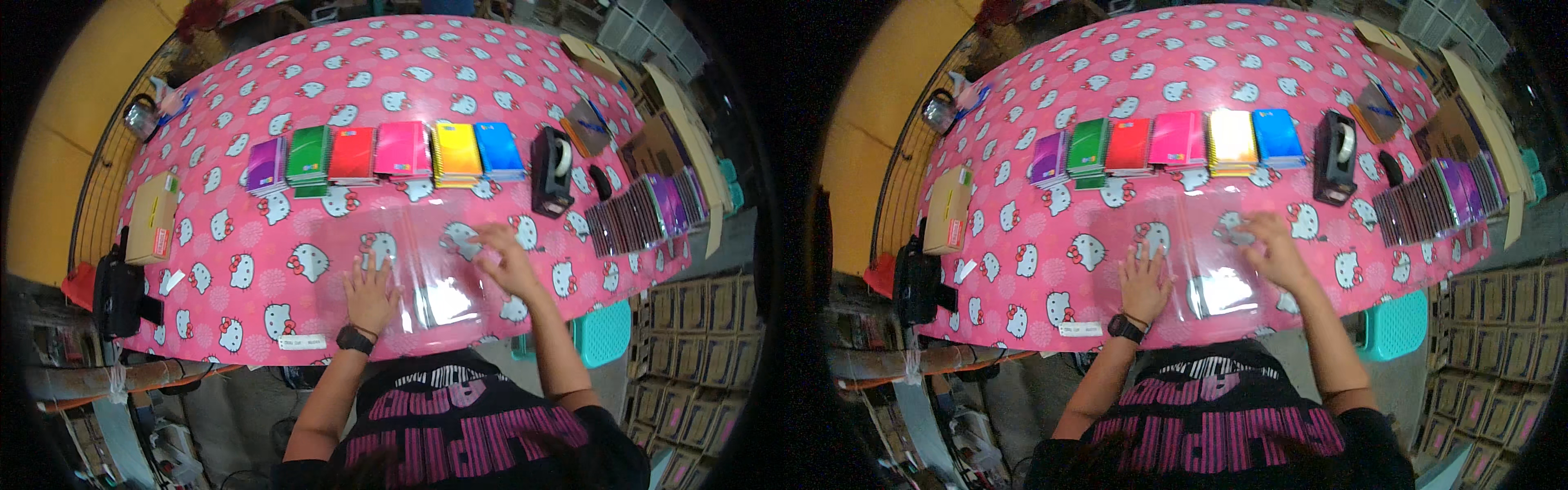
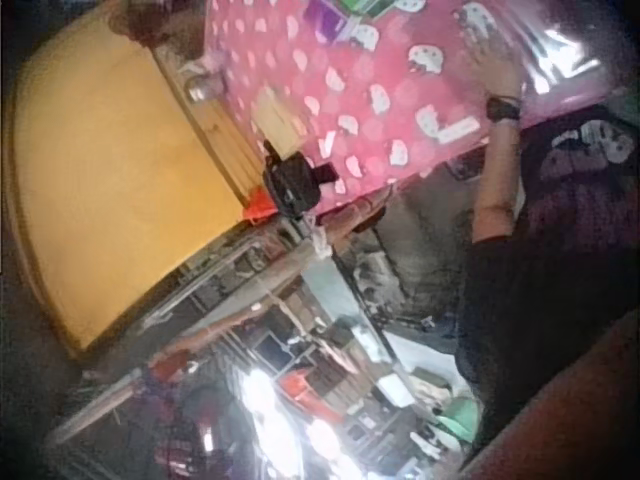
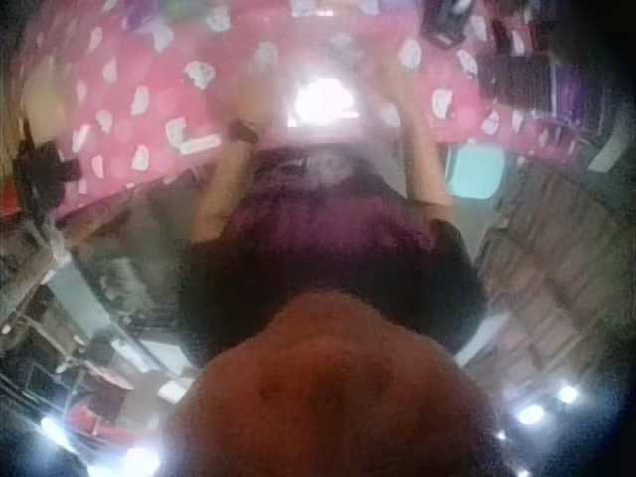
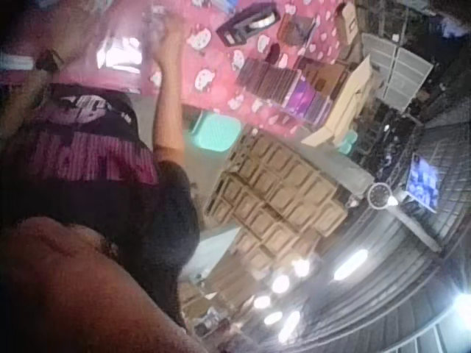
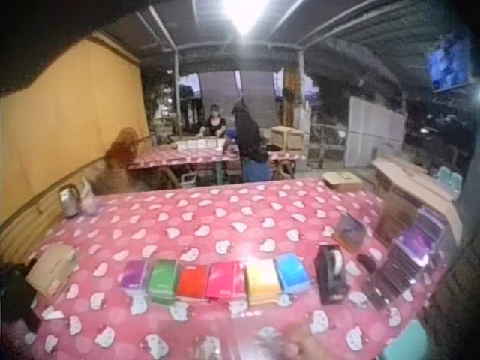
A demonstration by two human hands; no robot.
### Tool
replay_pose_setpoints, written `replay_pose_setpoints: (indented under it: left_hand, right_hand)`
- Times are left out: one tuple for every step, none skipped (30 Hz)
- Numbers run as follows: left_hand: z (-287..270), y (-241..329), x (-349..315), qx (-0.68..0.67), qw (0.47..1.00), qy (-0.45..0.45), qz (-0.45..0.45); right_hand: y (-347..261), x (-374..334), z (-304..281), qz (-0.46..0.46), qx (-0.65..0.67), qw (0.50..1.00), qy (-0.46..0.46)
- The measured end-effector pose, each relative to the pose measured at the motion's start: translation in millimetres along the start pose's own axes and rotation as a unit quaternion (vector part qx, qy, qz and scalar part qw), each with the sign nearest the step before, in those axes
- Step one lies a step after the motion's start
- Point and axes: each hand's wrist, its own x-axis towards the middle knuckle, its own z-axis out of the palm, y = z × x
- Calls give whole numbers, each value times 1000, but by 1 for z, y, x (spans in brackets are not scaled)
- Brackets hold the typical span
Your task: The person places a stack of notebooks into a clear plastic bag, seals it with adhesive tape, and repeats the process with additional stacks of notebooks.
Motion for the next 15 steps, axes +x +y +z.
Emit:
replay_pose_setpoints:
  left_hand:
    - [-5, -2, -4, -9, 1000, -4, 3]
    - [-9, -7, -8, -13, 1000, -5, 6]
    - [-12, -12, -11, -46, 999, 21, -2]
    - [-16, -20, -14, -68, 997, 36, 2]
    - [-23, -27, -15, -92, 994, 50, 11]
    - [-34, -32, -13, -116, 991, 64, 24]
    - [-46, -38, -12, -149, 986, 79, 15]
    - [-48, -48, -10, -182, 979, 90, 5]
    - [-50, -61, -9, -216, 971, 102, -2]
    - [-52, -72, -6, -248, 962, 114, -8]
    - [-63, -82, -8, -249, 957, 145, -18]
    - [-67, -97, -10, -273, 948, 163, -32]
    - [-70, -115, -13, -297, 937, 181, -45]
    - [-73, -131, -18, -318, 926, 197, -59]
    - [-74, -140, -16, -304, 923, 224, -79]
  right_hand:
    - [-11, 6, 14, 5, 26, 999, -19]
    - [-19, 15, 28, 8, 56, 998, -36]
    - [-25, 25, 39, -8, 50, 998, -40]
    - [-31, 37, 49, -23, 45, 998, -45]
    - [-36, 49, 58, -36, 36, 998, -47]
    - [-42, 63, 69, -37, 50, 996, -64]
    - [-48, 82, 82, -38, 63, 994, -81]
    - [-55, 100, 98, -39, 75, 992, -99]
    - [-62, 117, 116, -76, 65, 991, -89]
    - [-68, 136, 136, -114, 56, 989, -79]
    - [-74, 157, 162, -128, 37, 984, -116]
    - [-85, 182, 188, -145, 19, 977, -154]
    - [-102, 204, 208, -176, -13, 969, -174]
    - [-122, 223, 228, -208, -42, 958, -193]
    - [-131, 238, 244, -215, -79, 964, -138]
